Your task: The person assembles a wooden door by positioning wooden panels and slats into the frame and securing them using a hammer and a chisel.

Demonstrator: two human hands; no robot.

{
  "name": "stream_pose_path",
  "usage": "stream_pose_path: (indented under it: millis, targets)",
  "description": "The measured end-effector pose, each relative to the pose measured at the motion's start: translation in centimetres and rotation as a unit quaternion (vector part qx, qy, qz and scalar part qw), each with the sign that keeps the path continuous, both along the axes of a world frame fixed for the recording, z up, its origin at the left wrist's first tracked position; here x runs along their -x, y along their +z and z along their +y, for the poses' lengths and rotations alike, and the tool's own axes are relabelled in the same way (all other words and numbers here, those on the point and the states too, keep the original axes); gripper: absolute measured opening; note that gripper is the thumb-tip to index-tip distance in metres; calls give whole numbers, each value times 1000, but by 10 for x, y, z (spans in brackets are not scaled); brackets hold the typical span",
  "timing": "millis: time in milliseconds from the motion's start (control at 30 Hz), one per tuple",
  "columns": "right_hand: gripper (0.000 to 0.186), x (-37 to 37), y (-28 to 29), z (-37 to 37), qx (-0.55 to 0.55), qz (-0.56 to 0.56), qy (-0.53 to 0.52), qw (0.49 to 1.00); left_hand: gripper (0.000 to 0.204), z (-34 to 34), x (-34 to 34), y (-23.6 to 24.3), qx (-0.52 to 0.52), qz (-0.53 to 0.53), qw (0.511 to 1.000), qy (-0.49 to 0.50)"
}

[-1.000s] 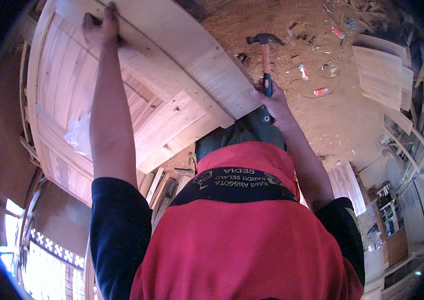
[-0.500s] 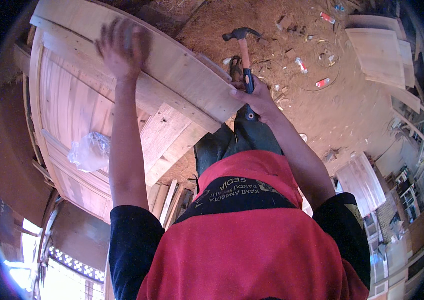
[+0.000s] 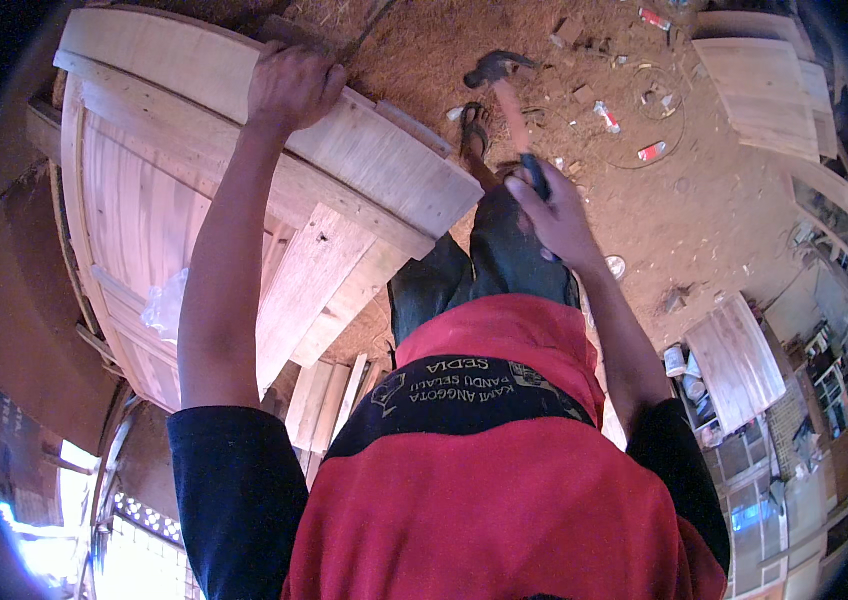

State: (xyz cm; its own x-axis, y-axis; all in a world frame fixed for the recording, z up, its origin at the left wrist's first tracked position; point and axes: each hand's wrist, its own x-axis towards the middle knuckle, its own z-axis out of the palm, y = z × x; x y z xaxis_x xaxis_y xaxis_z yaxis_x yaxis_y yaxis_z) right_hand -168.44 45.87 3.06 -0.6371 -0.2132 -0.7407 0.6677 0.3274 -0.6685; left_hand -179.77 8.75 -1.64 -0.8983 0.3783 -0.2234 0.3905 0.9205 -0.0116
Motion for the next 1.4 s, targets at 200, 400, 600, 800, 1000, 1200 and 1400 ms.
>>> stream_pose_path:
  millis: [200,400,600,800,1000,1200,1400]
  targets:
    - [24,2,65,55,-4,-50,94,994,30,-4,-1,-7,-32,31,999,-11]
    - [25,2,82,59,15,-108,170,980,25,0,-1,-4,-21,17,1000,3]
    - [28,-3,84,53,5,-142,151,978,25,-6,-4,-12,-60,87,994,-28]
    - [33,-16,73,50,-26,-25,162,986,27,-5,-4,-14,-39,57,998,-9]
    - [37,-26,75,38,-58,58,210,974,33,-7,-5,-10,-8,57,998,6]
    - [34,-55,47,12,-106,237,334,906,49,7,4,7,50,-81,993,72]
    - [35,-60,42,-11,-32,391,428,814,49,10,2,12,57,-104,990,71]
